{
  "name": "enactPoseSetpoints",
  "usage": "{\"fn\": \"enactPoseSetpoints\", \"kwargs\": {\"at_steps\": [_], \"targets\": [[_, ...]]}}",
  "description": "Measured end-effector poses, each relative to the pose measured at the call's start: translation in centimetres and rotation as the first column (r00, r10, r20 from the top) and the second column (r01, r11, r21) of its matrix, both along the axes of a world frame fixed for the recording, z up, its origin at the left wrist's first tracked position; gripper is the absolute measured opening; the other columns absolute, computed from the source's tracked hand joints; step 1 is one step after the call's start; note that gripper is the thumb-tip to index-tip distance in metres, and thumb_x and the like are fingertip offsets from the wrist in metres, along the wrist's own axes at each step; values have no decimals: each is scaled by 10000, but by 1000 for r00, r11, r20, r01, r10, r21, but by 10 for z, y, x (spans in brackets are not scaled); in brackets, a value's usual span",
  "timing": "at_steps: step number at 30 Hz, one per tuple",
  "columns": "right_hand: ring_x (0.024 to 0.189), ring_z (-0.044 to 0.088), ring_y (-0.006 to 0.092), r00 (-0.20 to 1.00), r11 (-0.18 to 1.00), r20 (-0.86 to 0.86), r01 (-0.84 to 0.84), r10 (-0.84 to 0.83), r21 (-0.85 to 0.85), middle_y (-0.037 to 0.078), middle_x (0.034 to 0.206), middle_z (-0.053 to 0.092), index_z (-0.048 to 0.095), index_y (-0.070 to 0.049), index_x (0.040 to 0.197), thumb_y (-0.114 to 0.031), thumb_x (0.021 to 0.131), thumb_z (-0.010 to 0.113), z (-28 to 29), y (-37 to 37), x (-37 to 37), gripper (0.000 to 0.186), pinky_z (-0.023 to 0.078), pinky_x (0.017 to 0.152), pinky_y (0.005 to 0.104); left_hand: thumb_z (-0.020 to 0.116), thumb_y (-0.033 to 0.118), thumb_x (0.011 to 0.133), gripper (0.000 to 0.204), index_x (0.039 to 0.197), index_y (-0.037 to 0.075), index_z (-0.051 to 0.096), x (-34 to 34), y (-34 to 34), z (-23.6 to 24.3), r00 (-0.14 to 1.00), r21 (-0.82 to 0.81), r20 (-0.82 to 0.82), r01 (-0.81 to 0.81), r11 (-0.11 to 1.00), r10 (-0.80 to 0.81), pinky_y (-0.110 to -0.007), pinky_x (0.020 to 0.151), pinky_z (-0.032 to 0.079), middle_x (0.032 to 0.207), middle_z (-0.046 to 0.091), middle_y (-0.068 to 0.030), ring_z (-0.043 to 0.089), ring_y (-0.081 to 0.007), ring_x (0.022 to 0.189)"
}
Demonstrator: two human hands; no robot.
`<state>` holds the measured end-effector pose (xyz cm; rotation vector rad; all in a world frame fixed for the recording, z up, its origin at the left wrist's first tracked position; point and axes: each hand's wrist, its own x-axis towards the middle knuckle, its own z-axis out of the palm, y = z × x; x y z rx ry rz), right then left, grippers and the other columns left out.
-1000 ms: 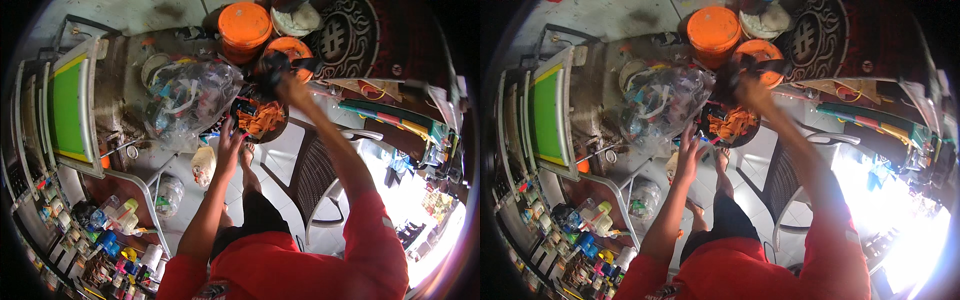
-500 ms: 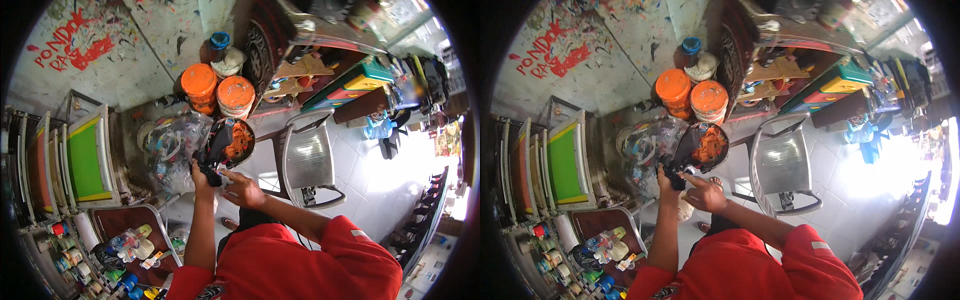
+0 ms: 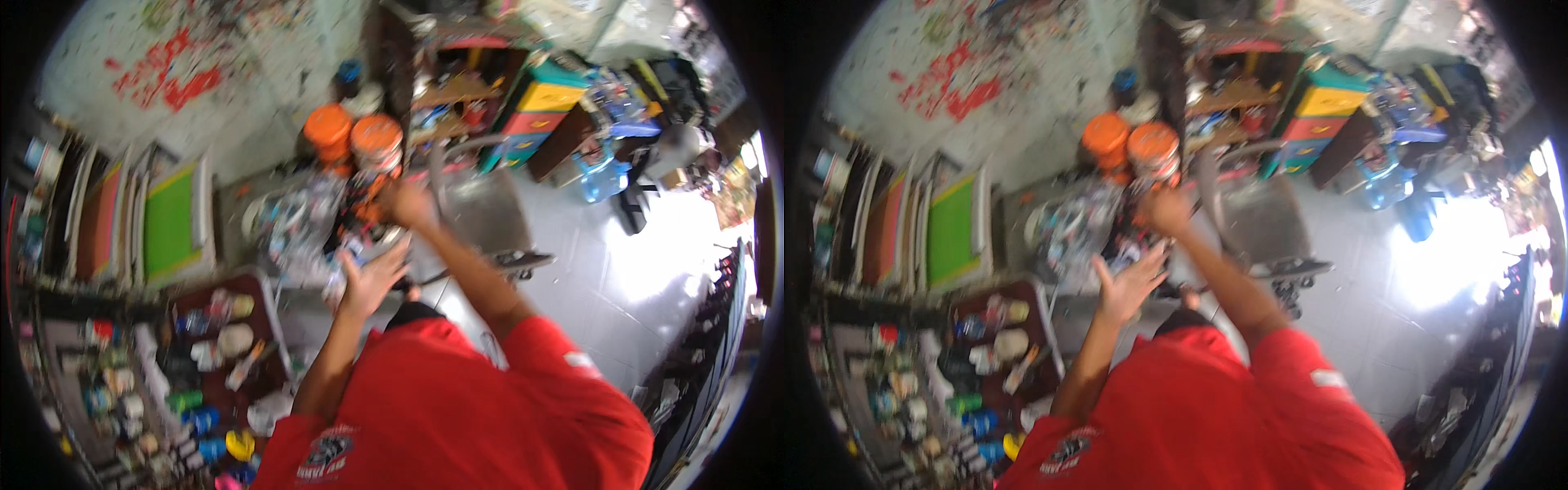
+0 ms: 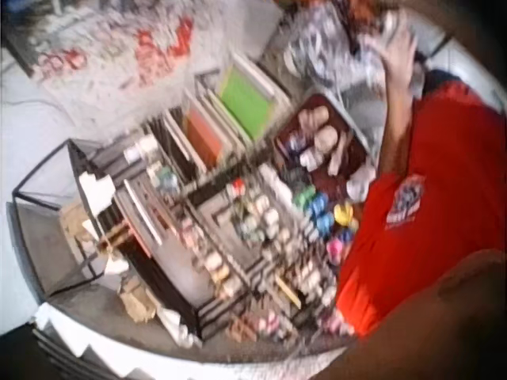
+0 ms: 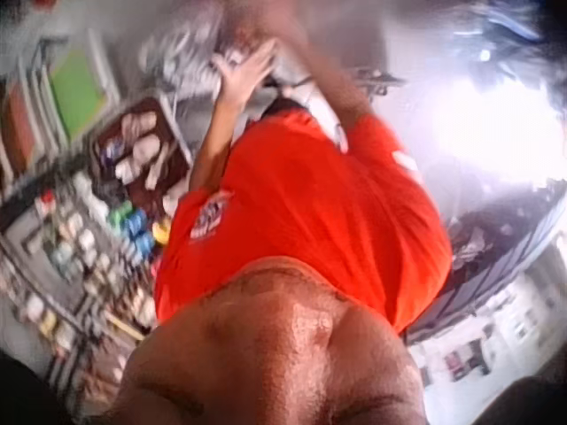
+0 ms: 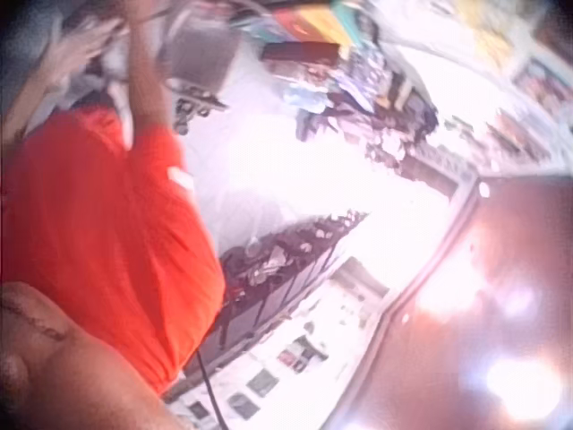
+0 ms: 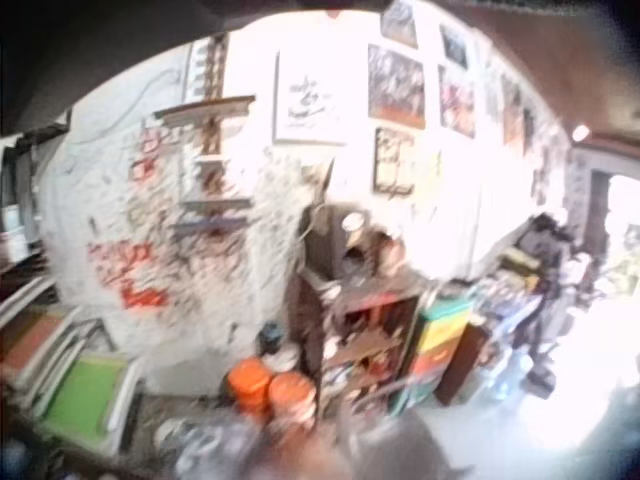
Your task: The person mixes white paint in a container using a spatula, then scrapes the sides and transfers some paint to another container. They continue mixing and scraping the paint, then place the container on a table and handle a cloth and a gas cylinder valve.
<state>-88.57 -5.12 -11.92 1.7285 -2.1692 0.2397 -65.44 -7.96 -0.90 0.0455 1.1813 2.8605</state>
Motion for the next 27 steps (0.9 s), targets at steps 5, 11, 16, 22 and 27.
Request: {"fn": "enactPoseSetpoints", "kwargs": {"at_steps": [5,11,16,22,27], "targets": [[560,611,281,323,776,938,557,124,-295,173,634,610,639,15,751,-263,863,521,135,22,51,322,470,537,388,180,948,573,1296,1428,-25,176,13,-14,4,984,352,-20,-159,922,177,-403,1100,149,1492,235,-99,198,-231,1375],[732,613,335,513,859,790,176,337,-481,164,758,631,593,15,738,-109,791,601,158,28,183,135,476,669,385,167,917,642,1163,1383,34,324,20,-11,26,910,253,131,-415,874,394,-351,1046,286,1350,431,-84,399,-204,1239],[660,643,324,552,846,828,483,-95,-226,176,750,650,664,-21,828,-268,851,544,135,21,43,275,488,571,378,86,993,456,1381,1462,49,14,5,29,31,974,488,-37,-178,854,224,-445,1112,4,1510,152,-175,96,-246,1410],[805,625,343,667,931,733,170,133,-324,199,859,644,658,0,871,-207,823,523,135,24,112,252,481,726,436,95,881,676,1087,1471,153,-48,0,25,5,852,-128,63,-509,851,520,-398,1119,36,1506,188,-114,124,-219,1396],[897,582,290,190,972,969,141,158,-187,152,951,607,588,14,984,-205,873,486,118,37,130,266,461,818,379,248,494,952,657,1431,47,202,4,24,-15,650,-570,-132,-667,479,748,-327,1088,169,1463,279,-110,191,-168,1360]]}}
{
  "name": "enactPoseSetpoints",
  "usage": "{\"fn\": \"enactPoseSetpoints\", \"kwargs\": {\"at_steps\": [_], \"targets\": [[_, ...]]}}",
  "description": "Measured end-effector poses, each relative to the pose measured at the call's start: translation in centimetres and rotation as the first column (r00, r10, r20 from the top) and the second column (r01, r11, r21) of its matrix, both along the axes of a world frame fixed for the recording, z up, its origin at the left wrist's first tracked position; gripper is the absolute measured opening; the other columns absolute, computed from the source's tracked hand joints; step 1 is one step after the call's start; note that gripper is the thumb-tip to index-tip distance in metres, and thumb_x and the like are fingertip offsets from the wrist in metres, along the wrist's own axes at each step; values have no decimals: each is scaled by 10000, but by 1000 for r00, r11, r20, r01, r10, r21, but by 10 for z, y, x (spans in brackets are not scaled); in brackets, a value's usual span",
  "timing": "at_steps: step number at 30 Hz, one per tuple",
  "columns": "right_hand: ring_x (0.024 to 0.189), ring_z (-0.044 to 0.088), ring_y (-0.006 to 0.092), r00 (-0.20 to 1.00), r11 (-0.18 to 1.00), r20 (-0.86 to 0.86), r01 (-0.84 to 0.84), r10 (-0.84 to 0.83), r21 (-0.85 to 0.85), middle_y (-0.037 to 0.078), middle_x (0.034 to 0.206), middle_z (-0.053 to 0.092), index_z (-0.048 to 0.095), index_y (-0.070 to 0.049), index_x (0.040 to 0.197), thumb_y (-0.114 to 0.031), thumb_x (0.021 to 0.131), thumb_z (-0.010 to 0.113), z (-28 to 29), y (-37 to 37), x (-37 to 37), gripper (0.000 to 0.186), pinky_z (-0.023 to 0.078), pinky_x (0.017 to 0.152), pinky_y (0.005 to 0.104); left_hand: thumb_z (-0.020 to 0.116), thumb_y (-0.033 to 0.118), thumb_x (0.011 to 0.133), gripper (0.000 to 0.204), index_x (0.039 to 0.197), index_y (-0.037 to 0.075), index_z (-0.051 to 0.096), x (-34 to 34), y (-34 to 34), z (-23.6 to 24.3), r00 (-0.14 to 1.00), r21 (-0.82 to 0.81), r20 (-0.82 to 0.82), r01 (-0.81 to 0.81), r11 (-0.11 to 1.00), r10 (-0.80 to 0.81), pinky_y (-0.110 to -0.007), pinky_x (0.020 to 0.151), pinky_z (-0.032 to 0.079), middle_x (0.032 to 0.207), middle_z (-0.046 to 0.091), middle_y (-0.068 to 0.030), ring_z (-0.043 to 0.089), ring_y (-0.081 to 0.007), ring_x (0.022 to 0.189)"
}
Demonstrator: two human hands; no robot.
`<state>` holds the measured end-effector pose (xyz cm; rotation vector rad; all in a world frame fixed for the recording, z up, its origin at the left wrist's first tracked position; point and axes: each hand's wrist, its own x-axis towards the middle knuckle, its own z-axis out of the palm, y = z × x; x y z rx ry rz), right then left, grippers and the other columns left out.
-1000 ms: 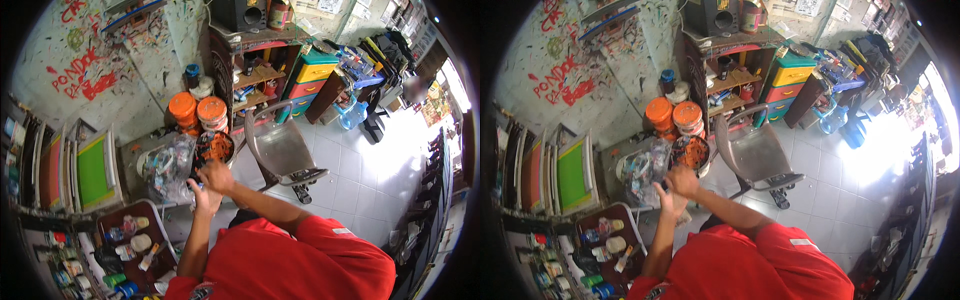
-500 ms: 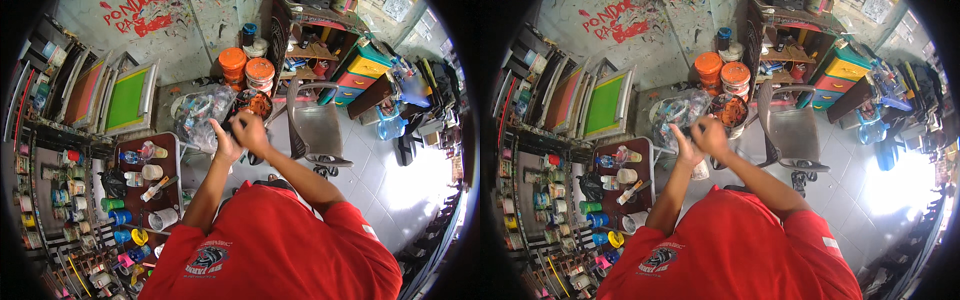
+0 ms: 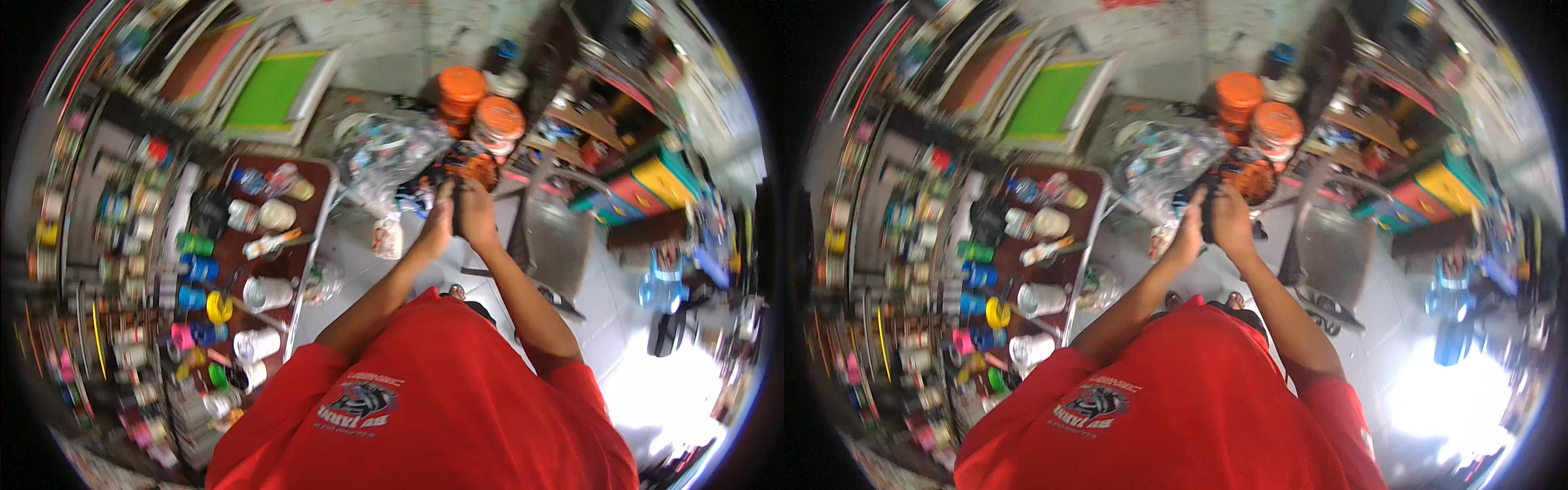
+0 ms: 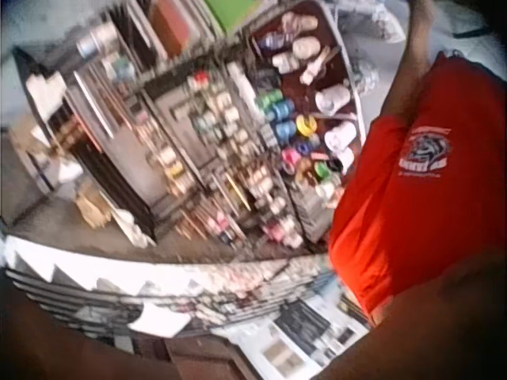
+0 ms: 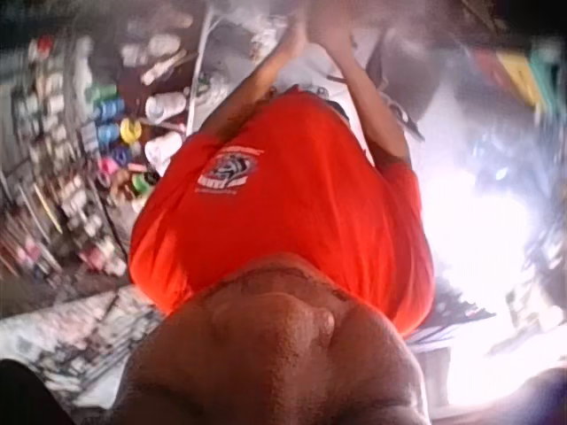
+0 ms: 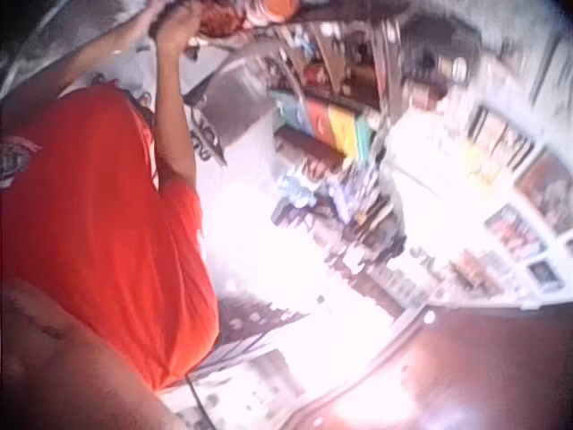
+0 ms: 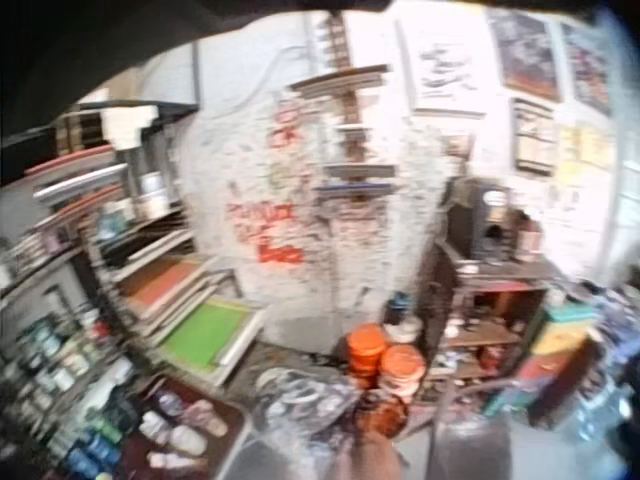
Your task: The person mixes white paint in a container using a spatula, then scrapes the sides and transfers some paint to another container. They continue mixing and scraping the paint, then place the container on a table and handle a cloth and a gas cylinder valve.
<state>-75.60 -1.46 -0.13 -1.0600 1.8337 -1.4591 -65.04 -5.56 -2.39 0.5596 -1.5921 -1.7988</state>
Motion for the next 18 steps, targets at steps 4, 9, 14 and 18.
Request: {"fn": "enactPoseSetpoints", "kwargs": {"at_steps": [4,9,14,18], "targets": [[912,594,213,433,986,892,44,128,-163,76,1032,612,560,-31,1065,-245,936,406,-36,1,25,294,476,807,339,578,237,878,526,1307,3,384,19,1,33,994,-58,90,-57,997,62,-346,1051,265,1361,378,-177,301,-230,1311],[1037,546,215,440,997,895,-45,74,-60,115,1139,558,527,-24,1145,-349,970,341,-40,0,57,413,435,899,338,527,201,892,339,1158,-8,503,31,20,-5,819,-321,81,-518,793,568,-396,940,382,1152,496,-229,484,-368,1110],[1225,428,263,949,934,12,-313,316,173,194,1308,462,393,67,1314,-303,985,397,-24,15,93,495,290,1046,352,406,260,931,301,882,-7,538,47,-40,-25,792,248,214,-610,752,572,-458,655,411,683,540,-204,581,-337,712],[1346,262,346,890,899,-331,-391,314,-197,233,1452,269,321,52,1369,-163,896,521,-13,6,92,557,174,1099,440,392,326,929,373,843,10,571,68,-55,8,885,939,81,-222,264,458,-365,595,437,711,596,-77,585,-209,674]]}}
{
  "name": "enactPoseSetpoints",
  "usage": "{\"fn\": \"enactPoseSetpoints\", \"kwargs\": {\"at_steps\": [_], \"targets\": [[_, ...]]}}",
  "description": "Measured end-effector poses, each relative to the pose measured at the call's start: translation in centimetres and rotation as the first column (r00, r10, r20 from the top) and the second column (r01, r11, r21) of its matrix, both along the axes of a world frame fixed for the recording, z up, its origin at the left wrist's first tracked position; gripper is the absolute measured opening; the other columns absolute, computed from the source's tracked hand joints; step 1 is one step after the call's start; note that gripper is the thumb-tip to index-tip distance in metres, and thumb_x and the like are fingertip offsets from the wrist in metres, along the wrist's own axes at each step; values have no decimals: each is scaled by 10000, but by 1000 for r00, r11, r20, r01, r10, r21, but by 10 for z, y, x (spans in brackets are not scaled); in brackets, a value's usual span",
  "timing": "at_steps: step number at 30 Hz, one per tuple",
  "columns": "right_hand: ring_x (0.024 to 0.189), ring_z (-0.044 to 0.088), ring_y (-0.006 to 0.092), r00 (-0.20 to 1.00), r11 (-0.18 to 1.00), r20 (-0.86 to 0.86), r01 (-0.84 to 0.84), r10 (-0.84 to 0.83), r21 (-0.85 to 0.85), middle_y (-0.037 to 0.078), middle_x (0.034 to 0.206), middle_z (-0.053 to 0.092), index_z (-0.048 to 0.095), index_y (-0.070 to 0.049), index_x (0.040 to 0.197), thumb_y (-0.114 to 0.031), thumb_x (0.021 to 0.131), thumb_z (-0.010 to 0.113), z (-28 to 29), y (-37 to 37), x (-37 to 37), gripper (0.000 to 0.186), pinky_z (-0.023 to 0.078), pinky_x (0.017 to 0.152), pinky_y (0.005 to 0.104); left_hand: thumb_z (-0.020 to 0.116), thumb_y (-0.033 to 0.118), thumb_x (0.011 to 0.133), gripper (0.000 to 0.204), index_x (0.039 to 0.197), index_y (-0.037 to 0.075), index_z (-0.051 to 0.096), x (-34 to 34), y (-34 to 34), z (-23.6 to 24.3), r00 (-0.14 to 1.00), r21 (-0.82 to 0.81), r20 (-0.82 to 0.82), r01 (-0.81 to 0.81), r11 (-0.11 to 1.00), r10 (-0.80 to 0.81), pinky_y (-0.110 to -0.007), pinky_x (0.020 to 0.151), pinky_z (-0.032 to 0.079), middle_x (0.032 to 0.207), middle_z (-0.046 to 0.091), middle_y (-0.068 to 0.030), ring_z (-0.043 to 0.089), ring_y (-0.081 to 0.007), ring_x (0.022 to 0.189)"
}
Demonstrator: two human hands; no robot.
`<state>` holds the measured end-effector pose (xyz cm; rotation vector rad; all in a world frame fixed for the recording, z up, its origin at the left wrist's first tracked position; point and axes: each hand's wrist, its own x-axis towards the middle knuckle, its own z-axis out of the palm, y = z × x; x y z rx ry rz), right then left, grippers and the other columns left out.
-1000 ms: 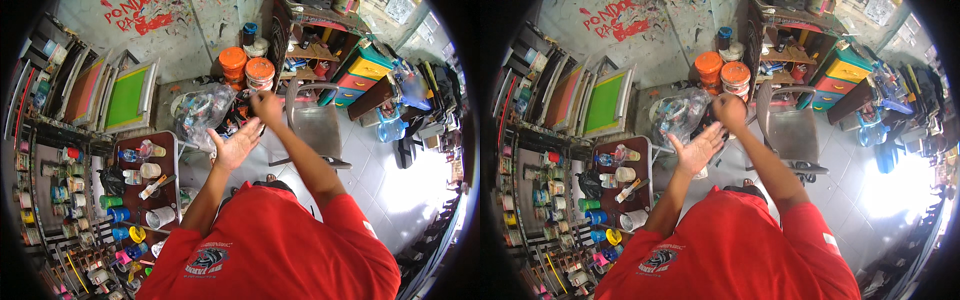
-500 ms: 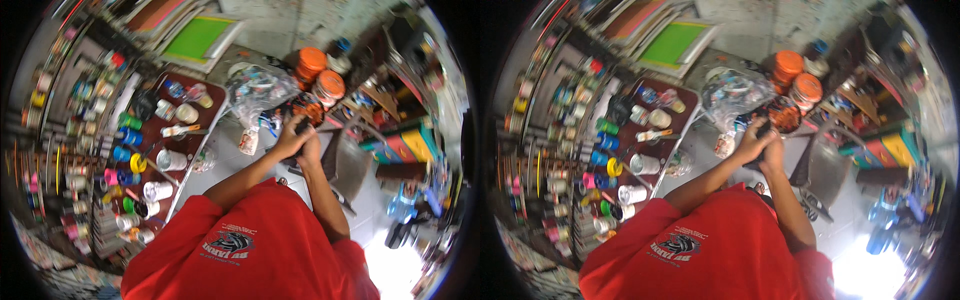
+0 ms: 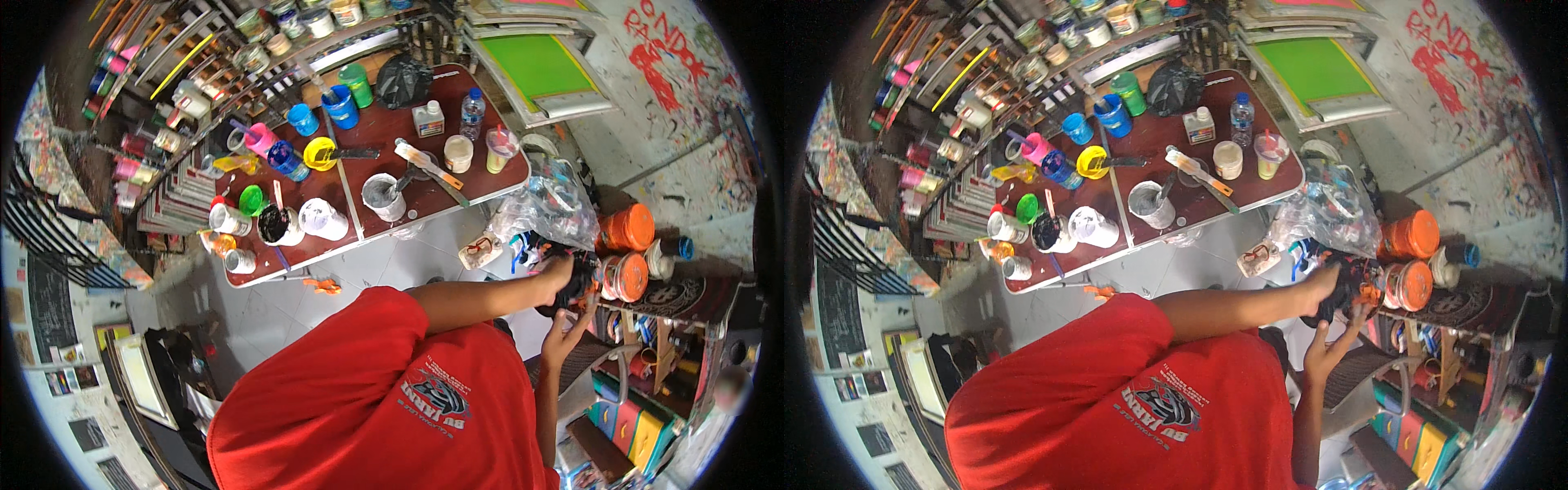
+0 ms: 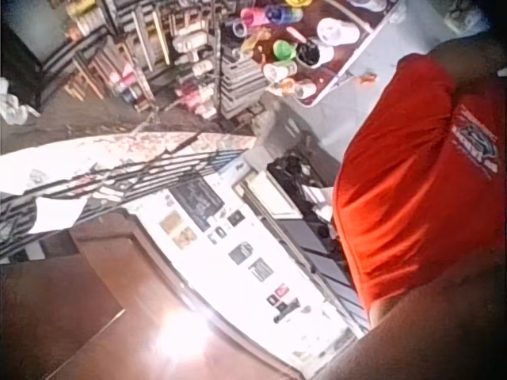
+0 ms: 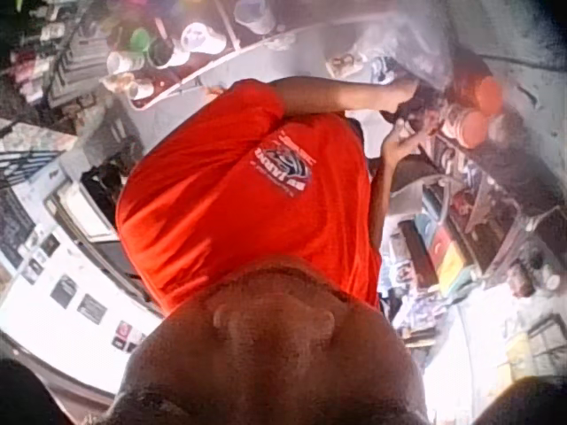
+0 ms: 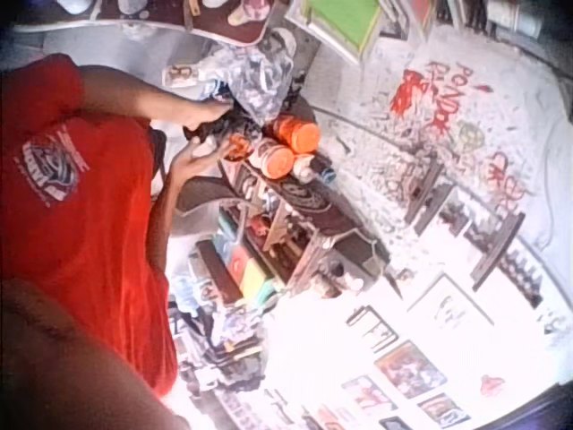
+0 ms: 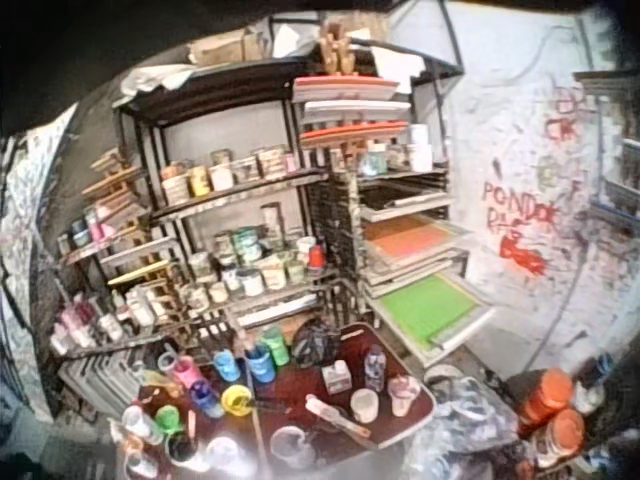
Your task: The person mixes white paint in a container using a spatula, then scrapes the sides and transfers some paint to another container. They continue mixing and scraping the paint, then place the container on a table and handle a cloth and a gas cylinder valve.
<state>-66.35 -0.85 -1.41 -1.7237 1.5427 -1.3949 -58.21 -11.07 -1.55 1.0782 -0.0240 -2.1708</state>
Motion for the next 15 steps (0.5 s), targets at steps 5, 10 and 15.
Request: {"fn": "enactPoseSetpoints", "kwargs": {"at_steps": [5,10,15], "targets": [[1090,480,335,938,994,-346,-7,-31,-109,236,1222,482,452,62,1204,-200,944,425,-16,-54,-26,370,340,968,407,352,310,951,373,1122,18,509,-14,14,-5,997,-275,42,76,958,-67,-336,854,418,1110,534,-95,503,-169,998],[897,559,315,977,984,-135,171,-163,44,194,969,610,586,44,1020,-169,931,461,-25,-119,-76,263,430,837,375,275,347,991,446,1205,10,471,-51,0,-12,925,-743,349,176,646,150,-351,951,364,1157,509,-126,454,-200,1084],[898,603,342,913,921,-153,387,-377,40,227,986,636,606,49,1057,-265,921,509,-14,-199,-150,355,443,817,391,221,430,958,658,1452,31,52,-43,-41,-20,873,-876,462,477,73,-155,-346,1127,110,1522,129,-96,91,-206,1401]]}}
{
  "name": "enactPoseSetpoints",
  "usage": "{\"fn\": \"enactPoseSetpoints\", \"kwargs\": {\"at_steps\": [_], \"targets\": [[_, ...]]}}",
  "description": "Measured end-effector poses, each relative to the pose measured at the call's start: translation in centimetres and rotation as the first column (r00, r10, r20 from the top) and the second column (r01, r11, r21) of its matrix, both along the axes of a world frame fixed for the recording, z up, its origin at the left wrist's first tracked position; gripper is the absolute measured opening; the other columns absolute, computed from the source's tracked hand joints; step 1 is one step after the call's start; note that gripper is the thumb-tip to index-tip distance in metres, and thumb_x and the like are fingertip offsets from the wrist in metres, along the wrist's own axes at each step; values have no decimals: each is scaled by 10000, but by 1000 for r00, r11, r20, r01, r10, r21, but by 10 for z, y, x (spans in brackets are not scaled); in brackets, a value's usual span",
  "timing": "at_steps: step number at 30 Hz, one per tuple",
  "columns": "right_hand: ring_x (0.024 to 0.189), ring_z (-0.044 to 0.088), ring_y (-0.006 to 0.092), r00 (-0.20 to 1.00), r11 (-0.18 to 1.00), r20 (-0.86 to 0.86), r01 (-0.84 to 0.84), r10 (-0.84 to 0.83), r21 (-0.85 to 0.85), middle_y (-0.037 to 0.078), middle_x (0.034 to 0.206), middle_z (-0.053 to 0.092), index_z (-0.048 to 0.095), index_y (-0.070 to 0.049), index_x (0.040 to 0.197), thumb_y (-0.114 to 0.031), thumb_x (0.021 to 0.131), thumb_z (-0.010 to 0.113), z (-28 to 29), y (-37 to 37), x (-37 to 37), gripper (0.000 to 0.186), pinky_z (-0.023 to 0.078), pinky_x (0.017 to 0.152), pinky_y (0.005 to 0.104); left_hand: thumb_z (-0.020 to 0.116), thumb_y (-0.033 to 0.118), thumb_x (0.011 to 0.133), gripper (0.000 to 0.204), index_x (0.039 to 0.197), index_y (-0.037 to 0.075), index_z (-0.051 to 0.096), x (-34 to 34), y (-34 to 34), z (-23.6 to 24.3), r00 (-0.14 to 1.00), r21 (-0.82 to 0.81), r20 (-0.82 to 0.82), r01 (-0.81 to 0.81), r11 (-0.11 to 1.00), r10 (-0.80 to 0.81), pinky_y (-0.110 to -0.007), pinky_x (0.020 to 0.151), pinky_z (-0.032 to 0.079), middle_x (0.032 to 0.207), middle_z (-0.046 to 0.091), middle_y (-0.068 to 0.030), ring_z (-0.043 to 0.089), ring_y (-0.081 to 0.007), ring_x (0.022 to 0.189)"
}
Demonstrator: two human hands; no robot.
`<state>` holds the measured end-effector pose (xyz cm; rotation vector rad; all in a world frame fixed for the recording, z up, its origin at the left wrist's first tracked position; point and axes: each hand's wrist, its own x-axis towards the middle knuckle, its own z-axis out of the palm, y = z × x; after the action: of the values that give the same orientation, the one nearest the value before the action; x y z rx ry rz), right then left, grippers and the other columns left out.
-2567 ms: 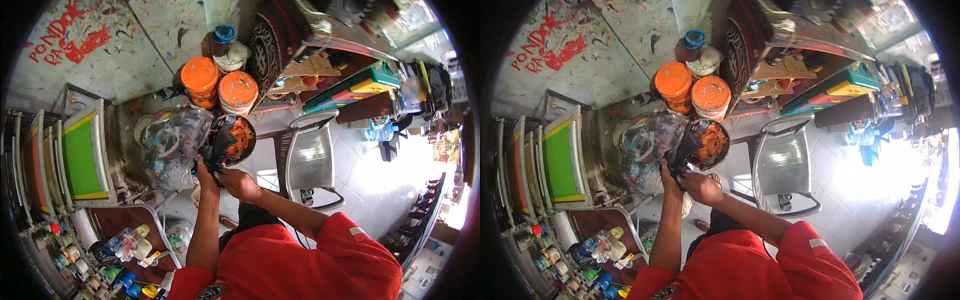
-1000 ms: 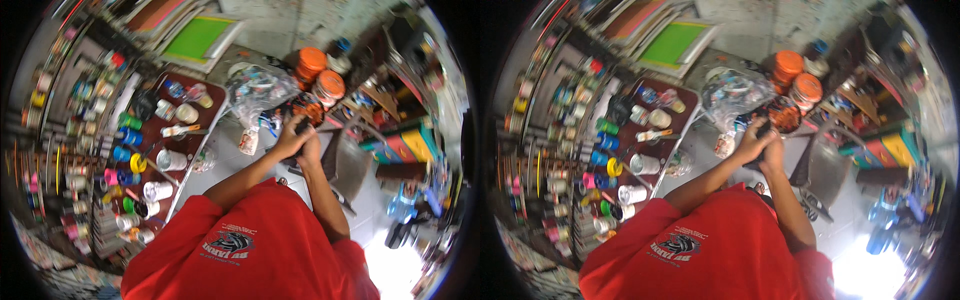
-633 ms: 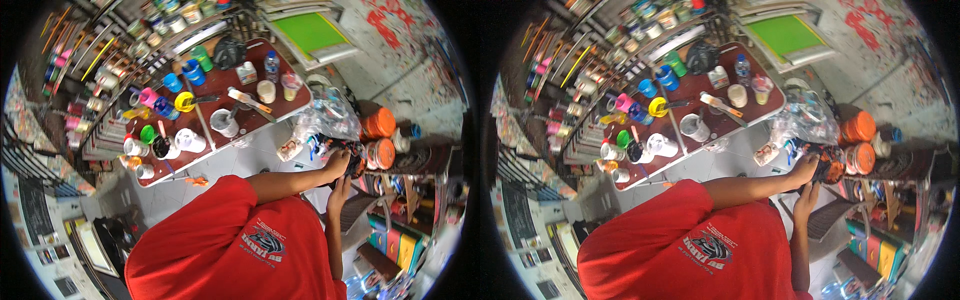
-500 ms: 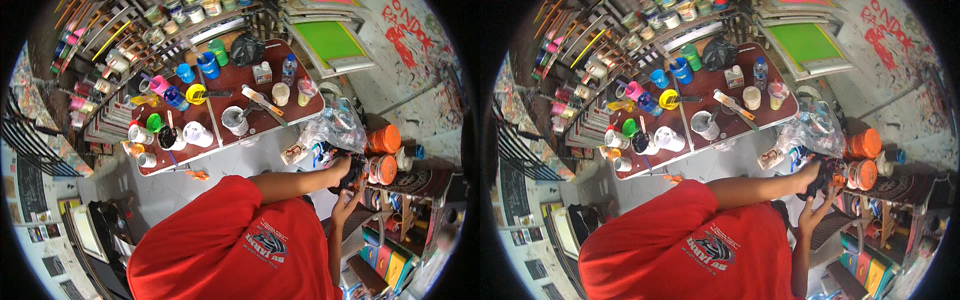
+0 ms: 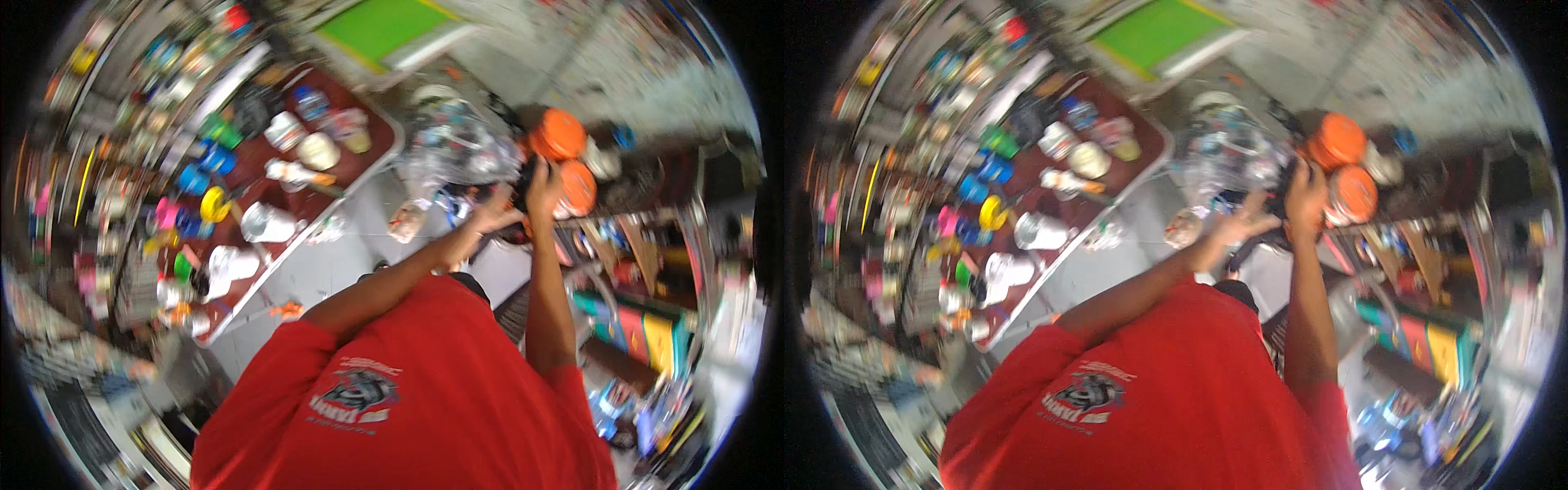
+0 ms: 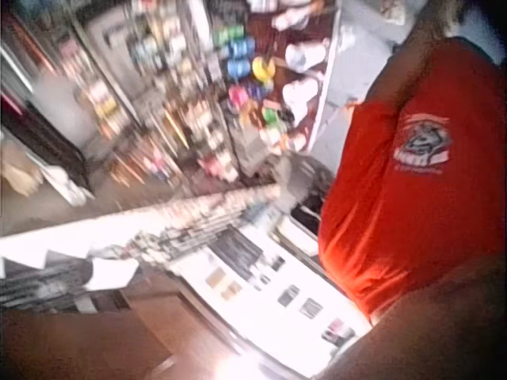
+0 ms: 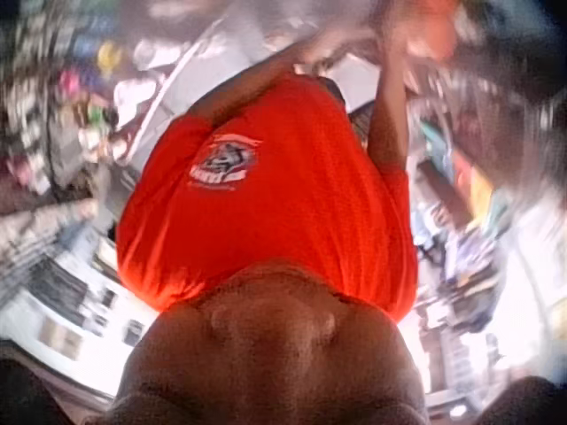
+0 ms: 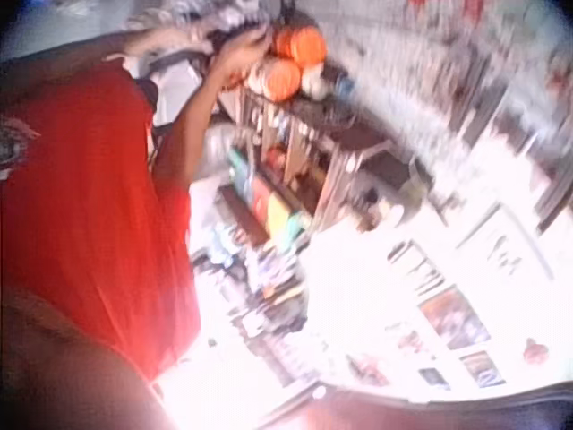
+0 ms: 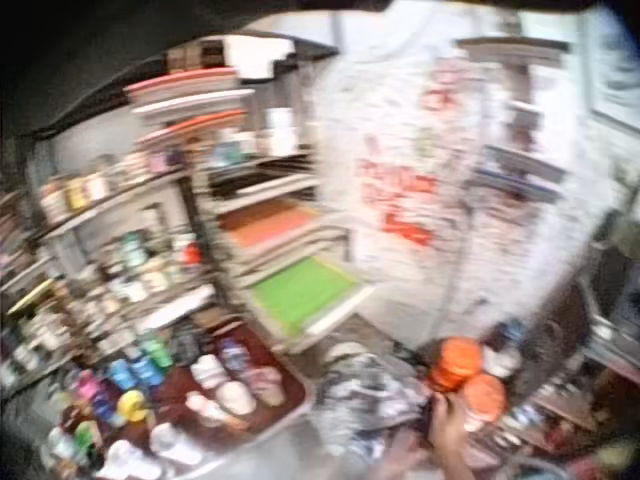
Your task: The person mixes white paint in a container using a spatula, then scrapes the sides and transfers some paint to another container. They continue mixing and scraping the paint, then place the container on a table and handle a cloth and a gas cylinder valve.
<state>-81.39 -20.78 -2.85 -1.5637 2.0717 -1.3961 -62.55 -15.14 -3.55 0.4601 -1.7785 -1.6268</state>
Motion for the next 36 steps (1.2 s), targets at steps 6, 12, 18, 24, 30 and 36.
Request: {"fn": "enactPoseSetpoints", "kwargs": {"at_steps": [6,12,18,24,30,36], "targets": [[829,574,369,977,972,-22,-216,214,-95,190,871,599,608,2,821,-180,747,667,32,10,14,205,453,737,421,66,886,666,1160,1450,31,81,-43,-28,12,968,653,-67,-142,744,243,-375,1117,138,1448,319,-119,263,-236,1349],[805,550,372,895,954,329,-285,300,-96,216,865,564,559,35,866,-114,804,604,30,20,0,167,439,722,375,280,521,964,623,1399,76,297,-87,-32,28,891,857,-146,-103,504,430,-354,1054,302,1324,448,-99,414,-227,1242],[1048,480,430,966,970,90,-244,242,16,278,1187,477,493,34,1095,-94,755,526,-3,22,-17,365,394,894,461,434,303,949,270,1126,114,511,-121,-59,7,877,922,-13,-176,345,481,-363,823,496,1009,584,-52,595,-203,917],[1207,398,402,825,830,-94,-556,557,37,270,1373,342,558,-41,1176,-65,801,517,3,49,-57,378,271,1047,457,359,354,930,363,936,71,586,-128,-87,-18,882,969,94,-188,161,463,-397,751,526,926,624,-98,618,-249,838],[1157,394,468,924,942,307,-289,227,173,344,1301,354,353,-77,1377,-191,837,586,-28,49,-83,599,302,1029,425,327,438,958,442,1054,85,575,-195,-97,-9,943,960,92,-169,223,320,-410,752,532,969,631,-85,626,-258,840],[909,556,475,976,940,96,157,-194,303,319,1047,494,499,-31,1148,-279,795,636,-51,23,-137,452,471,756,490,385,409,970,420,1248,104,462,-236,-69,-36,989,881,-20,-51,470,146,-316,936,376,1180,531,-14,482,-143,1116]]}}
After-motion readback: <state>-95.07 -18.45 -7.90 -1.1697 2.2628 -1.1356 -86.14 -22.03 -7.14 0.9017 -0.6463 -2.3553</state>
